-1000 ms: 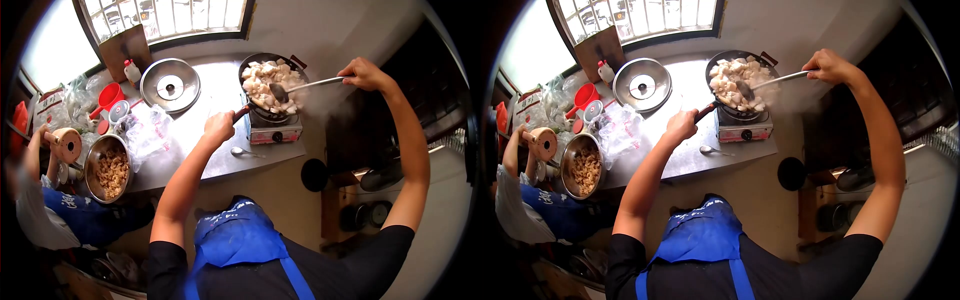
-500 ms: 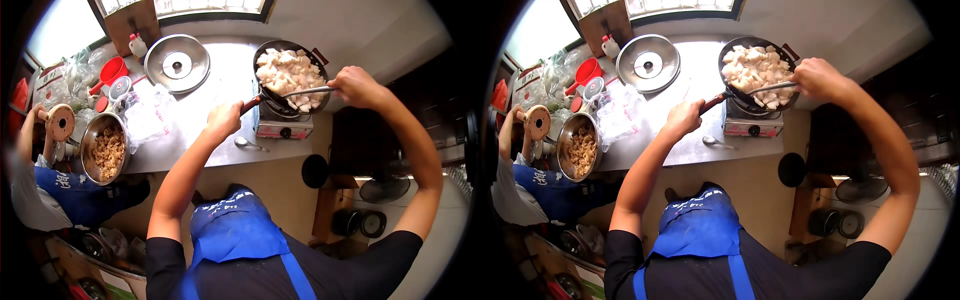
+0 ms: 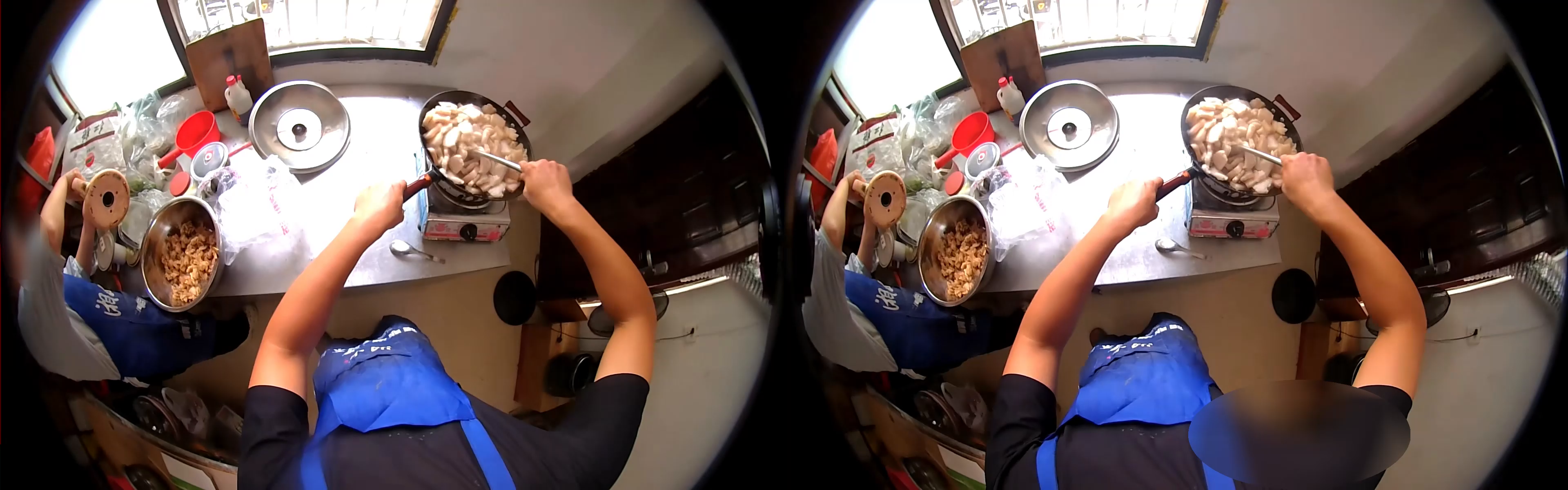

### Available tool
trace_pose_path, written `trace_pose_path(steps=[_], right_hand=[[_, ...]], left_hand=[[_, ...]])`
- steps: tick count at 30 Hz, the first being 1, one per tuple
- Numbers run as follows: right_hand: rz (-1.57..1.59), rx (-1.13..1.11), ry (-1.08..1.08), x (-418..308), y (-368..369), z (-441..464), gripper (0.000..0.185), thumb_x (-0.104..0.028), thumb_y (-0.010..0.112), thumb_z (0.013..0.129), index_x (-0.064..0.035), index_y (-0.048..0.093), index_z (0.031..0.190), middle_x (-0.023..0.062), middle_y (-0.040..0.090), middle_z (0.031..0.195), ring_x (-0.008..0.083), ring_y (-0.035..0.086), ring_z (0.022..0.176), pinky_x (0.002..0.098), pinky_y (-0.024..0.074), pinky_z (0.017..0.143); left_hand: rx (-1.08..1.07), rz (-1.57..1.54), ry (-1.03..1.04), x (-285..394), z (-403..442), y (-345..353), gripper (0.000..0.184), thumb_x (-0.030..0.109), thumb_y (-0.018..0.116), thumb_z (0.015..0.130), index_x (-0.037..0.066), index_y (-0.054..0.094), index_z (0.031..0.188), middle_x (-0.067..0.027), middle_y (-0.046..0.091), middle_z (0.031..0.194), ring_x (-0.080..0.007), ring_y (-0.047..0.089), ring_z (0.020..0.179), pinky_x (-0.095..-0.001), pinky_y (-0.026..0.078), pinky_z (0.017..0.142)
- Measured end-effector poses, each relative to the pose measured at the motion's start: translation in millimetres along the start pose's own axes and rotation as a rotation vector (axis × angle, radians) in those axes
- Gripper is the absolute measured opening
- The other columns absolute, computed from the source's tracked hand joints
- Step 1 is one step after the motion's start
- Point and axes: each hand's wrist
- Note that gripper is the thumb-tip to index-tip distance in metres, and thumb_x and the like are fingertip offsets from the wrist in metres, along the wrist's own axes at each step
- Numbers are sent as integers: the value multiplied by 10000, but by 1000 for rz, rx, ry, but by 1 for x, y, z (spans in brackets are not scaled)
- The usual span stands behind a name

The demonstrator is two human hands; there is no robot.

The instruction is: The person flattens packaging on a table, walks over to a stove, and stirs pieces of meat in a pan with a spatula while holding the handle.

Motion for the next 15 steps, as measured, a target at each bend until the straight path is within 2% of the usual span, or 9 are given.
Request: trace_pose_path(steps=[1,4,5,8,12,13,14,15], right_hand=[[124,9,17,10,-2,-2,166,-199,631,889,-116,742,979,158,730,887,366,705,894,454,563,806],[298,87,94,36,1,-14,223,-205,652,881,-131,768,1056,167,731,925,378,691,914,472,545,833],[361,30,142,43,-1,-17,271,-223,655,885,-143,763,1120,187,727,949,393,679,914,473,532,840],[497,-82,218,63,-9,-27,277,-240,661,887,-133,759,1123,188,727,950,393,675,910,458,530,830],[668,-129,240,87,-21,-34,302,-262,691,865,-102,758,1113,181,730,889,287,710,864,392,522,772],[696,-107,227,91,-28,-39,304,-254,700,849,-82,759,1093,157,717,809,236,681,767,366,505,722],[693,-98,215,94,-38,-40,304,-254,700,849,-82,759,1093,157,717,809,236,681,767,366,505,722],[669,-107,195,95,-51,-41,305,-246,699,845,-71,755,1089,150,701,774,228,653,723,363,495,701]], left_hand=[[-4,9,3,-1,0,1,254,91,622,810,114,654,1061,-190,705,873,-389,700,843,-501,546,750],[3,-14,-21,2,-3,-2,206,88,637,812,84,673,1015,-194,715,909,-385,708,863,-492,559,774],[0,-14,-14,1,-3,-1,206,88,637,812,84,673,1015,-194,715,909,-385,708,863,-492,559,774],[12,-18,-8,0,-2,3,202,85,620,817,85,672,1012,-197,714,899,-391,706,861,-499,556,771],[7,-7,-2,-8,0,9,254,142,647,808,124,649,1061,-185,708,888,-392,694,871,-504,545,771],[23,-12,12,-10,-1,12,268,165,659,802,128,654,1068,-180,710,892,-386,693,883,-500,544,779],[39,-19,24,-10,-2,12,283,188,671,797,131,658,1074,-176,713,896,-381,692,895,-495,542,787],[36,-71,-4,-10,-3,10,329,280,715,801,134,665,1092,-169,716,907,-372,688,920,-488,536,800]])
Point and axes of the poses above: each hand's wrist, its own z-axis towards the middle knuckle, its own y-axis out of the palm, x = y × z
